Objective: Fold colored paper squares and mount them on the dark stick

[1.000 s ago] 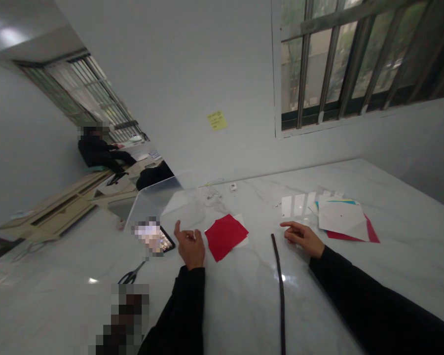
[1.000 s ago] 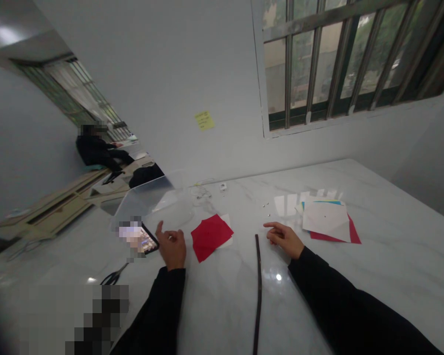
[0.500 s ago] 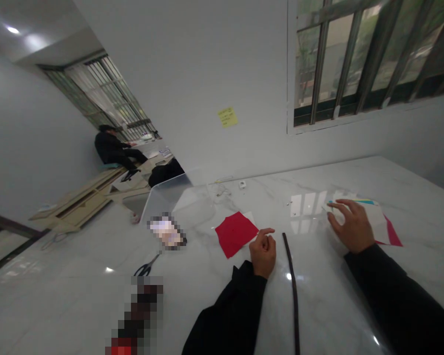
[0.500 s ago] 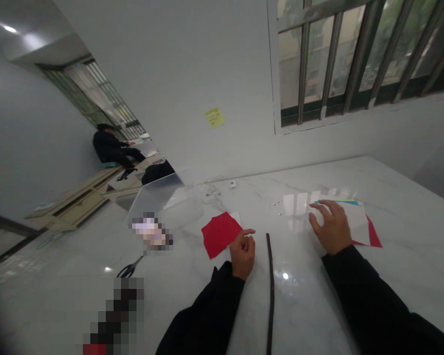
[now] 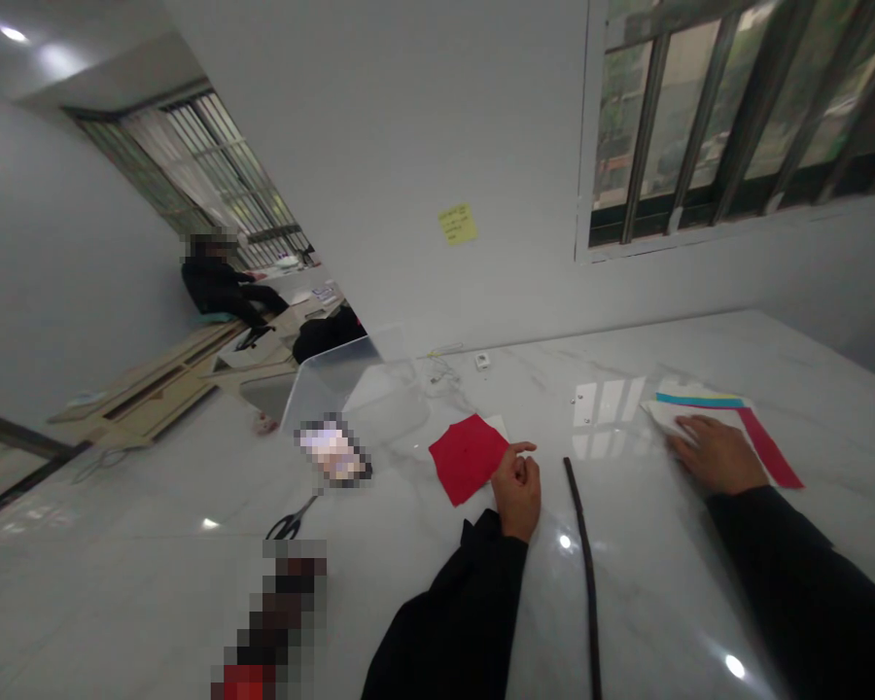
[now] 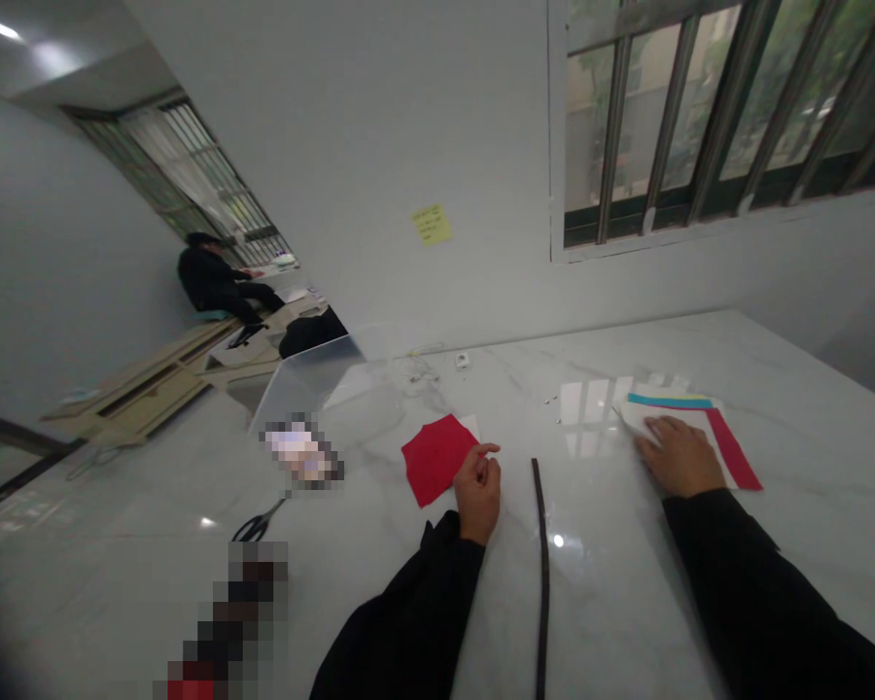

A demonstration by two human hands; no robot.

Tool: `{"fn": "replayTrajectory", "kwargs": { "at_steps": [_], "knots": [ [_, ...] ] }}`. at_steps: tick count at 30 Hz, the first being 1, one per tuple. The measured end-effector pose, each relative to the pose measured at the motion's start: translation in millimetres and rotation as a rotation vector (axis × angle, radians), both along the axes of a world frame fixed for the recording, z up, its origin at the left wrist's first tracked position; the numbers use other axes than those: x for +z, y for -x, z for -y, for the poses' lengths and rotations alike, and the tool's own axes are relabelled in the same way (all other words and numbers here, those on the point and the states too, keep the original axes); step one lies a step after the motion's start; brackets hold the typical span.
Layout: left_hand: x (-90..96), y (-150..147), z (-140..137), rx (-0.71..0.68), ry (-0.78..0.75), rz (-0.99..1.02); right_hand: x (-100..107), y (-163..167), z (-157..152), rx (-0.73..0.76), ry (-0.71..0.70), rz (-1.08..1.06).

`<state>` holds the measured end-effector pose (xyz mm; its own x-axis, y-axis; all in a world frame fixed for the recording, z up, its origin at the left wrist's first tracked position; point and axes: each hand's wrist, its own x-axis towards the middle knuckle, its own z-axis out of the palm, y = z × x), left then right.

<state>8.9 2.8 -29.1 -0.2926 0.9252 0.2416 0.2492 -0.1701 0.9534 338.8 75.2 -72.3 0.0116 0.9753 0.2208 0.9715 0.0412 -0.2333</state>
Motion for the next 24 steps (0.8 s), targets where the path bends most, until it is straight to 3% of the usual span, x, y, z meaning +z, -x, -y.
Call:
{"fn": "replayTrajectory", "kwargs": {
  "at_steps": [8, 12, 14, 15, 17, 20, 22, 24],
  "knots": [
    [1.0, -2.4, 1.0, -0.016, -0.017, 0.023, 31.9, -2.4, 8.9, -0.002, -0.056, -0.028],
    [2.3, -3.4, 1.3, -0.041, -0.018, 0.034, 66.6, 15.7, 22.7, -0.005, -0.417, -0.139],
    [3.2, -3.2, 1.3, -0.068, -0.019, 0.039, 79.7, 30.7, 31.5, -0.079, -0.572, -0.356],
    [3.7, -2.9, 1.2, -0.083, -0.020, 0.040, 82.7, 39.1, 35.3, -0.109, -0.567, -0.489],
    [4.0, -2.4, 0.9, -0.111, -0.021, 0.047, 80.6, 56.3, 40.3, -0.227, -0.480, -0.779],
    [2.0, -1.3, -1.2, -0.180, 0.006, 0.120, 62.4, 81.1, 40.9, -0.257, -0.226, -1.208],
    [-0.6, -0.1, -3.5, -0.262, 0.049, 0.215, 47.9, 94.6, 39.2, -0.189, 0.062, -1.298],
    [-2.6, 1.5, -5.7, -0.340, 0.084, 0.285, 36.8, 103.6, 38.1, -0.090, 0.206, -1.329]
  ]
}}
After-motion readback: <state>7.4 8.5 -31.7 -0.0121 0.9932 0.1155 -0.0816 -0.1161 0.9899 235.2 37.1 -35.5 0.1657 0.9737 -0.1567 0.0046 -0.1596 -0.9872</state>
